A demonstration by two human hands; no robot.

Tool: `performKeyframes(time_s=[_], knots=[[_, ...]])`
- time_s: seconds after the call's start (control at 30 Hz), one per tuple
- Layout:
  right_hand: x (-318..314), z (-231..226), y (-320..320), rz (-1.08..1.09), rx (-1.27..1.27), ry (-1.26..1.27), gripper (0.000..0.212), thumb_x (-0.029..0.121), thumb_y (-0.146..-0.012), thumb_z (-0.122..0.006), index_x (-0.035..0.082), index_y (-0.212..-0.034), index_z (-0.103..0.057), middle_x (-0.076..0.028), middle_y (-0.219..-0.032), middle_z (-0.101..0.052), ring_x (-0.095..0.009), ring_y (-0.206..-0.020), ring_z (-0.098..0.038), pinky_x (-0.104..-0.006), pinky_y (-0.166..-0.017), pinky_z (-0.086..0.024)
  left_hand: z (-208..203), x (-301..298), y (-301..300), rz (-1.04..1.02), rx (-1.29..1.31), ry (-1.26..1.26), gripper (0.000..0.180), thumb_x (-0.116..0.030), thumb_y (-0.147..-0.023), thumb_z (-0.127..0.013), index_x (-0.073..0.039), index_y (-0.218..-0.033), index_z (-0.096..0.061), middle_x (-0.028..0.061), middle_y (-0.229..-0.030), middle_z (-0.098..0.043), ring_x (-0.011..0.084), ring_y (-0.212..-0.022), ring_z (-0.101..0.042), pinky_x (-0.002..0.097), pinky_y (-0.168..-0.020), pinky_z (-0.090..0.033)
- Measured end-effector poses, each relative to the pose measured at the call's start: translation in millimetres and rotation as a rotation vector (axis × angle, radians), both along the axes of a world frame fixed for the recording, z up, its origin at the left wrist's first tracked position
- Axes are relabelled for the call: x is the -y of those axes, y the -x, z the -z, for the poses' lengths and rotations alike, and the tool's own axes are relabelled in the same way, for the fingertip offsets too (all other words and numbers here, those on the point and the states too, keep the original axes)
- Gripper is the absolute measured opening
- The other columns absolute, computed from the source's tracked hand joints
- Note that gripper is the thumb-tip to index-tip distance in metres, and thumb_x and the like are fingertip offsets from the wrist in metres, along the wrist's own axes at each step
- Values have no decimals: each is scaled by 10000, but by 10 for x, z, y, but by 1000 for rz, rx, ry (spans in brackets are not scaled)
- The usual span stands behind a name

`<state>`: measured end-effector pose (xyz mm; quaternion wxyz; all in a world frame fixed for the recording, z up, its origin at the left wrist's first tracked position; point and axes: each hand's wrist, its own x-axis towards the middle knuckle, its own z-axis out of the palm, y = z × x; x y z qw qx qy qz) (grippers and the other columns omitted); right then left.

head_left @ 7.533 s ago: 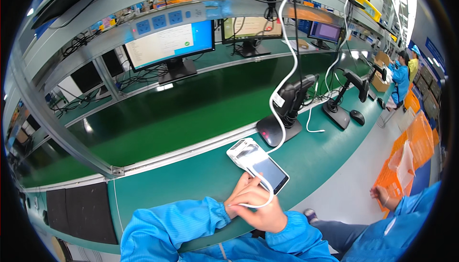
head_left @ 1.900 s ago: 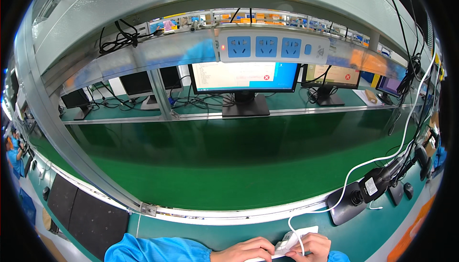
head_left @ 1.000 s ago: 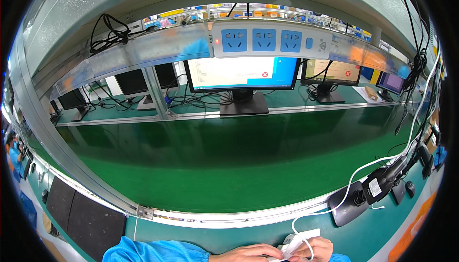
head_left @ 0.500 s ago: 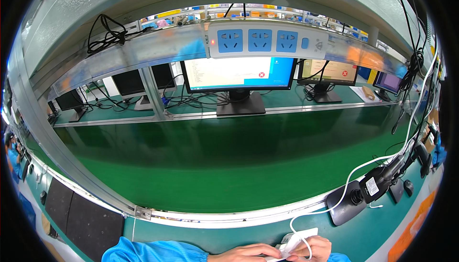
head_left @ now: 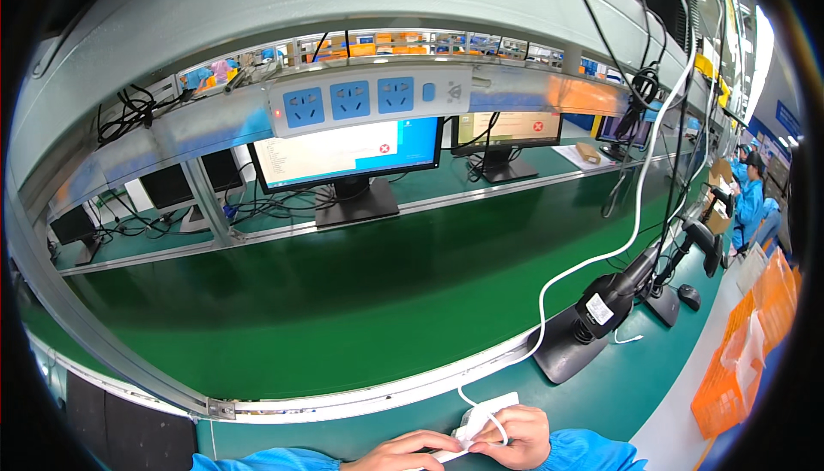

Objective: The person tests electronic components on an assembly line using a handheld terminal and specialized probes.

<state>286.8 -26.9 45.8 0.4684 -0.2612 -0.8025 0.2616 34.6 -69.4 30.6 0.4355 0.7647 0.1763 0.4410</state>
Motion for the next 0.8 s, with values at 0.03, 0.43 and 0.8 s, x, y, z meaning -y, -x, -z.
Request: performKeyframes(time_s=[0.03,0.43,0.8], knots=[[2,-2,1,0,-5,-1,171,75,-735,-902,59,-812,-750,-105,-805,-726,-290,-737,-725,-375,-659,-567,-9,-2,-4,-2,-6,2,91,-119,-905,-707,-48,-959,-685,240,-1321,-613,423,-1209,-611,512,-1042,-476],[-65,178,-32,-32,-22,18,147,77,-755,-919,64,-838,-798,-63,-792,-754,-209,-710,-744,-313,-628,-556,36,20,-8,-12,-20,18,99,-113,-899,-707,-49,-974,-698,237,-1318,-609,415,-1214,-595,510,-1042,-463],[-22,166,-28,3,-135,134,98,31,-806,-872,51,-822,-778,-81,-793,-753,-199,-736,-747,-317,-646,-569,-13,47,-13,-34,-29,37,75,-92,-904,-705,-45,-962,-705,234,-1293,-618,406,-1199,-596,503,-1043,-459]])
